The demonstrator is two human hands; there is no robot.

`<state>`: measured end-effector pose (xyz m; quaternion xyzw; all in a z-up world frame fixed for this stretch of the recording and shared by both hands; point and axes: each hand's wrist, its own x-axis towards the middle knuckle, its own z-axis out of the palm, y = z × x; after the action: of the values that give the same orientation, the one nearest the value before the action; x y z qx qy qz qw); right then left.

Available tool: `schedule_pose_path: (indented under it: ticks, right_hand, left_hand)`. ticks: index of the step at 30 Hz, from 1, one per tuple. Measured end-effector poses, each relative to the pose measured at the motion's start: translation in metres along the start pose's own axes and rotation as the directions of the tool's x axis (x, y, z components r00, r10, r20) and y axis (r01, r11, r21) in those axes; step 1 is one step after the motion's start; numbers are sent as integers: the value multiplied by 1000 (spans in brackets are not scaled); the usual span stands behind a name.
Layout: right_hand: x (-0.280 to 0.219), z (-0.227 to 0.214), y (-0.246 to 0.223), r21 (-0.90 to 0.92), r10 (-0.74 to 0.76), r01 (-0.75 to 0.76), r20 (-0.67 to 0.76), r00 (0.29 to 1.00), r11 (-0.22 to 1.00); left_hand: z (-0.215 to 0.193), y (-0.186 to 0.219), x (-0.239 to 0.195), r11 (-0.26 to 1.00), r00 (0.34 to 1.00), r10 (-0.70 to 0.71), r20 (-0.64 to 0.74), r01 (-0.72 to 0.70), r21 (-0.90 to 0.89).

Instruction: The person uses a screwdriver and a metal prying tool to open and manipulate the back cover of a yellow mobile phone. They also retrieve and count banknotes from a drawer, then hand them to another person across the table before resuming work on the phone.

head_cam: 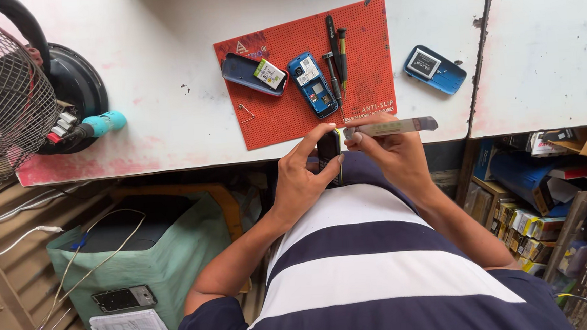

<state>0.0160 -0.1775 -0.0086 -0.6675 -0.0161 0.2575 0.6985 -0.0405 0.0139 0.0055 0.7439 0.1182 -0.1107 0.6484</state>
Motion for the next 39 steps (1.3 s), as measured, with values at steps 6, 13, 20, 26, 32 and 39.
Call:
schedule_pose_path:
  ticks: [6, 13, 20, 26, 32, 39]
  right_hand:
    - [-6, 9, 2, -92, 74, -79, -62, 995, 993]
    - [-5, 11, 3, -188, 24, -34, -55, 998, 982]
    - [-2, 6, 2, -523, -19, 19, 4, 1000, 852]
    - [2, 7, 2, -465, -213, 259, 150, 965, 847]
    - [-6, 14, 2, -497, -99, 140, 107, 989, 857]
    - [-10, 16, 8, -466, -97, 125, 85, 992, 876]
  left_hand:
    - [0, -1, 0, 1000, 1000, 17, 5, -17, -10]
    - [0, -2, 0, 1000, 1000, -22, 17, 22, -21]
    - [-4, 0, -3, 999, 998, -32, 49, 33, -16]
    - [-4, -8, 2, 992, 996, 59, -65, -66, -110]
    - [0, -17, 11, 993, 991, -62, -119, 50, -103]
    - [3, -16, 12, 992, 991, -54, -123, 39, -118]
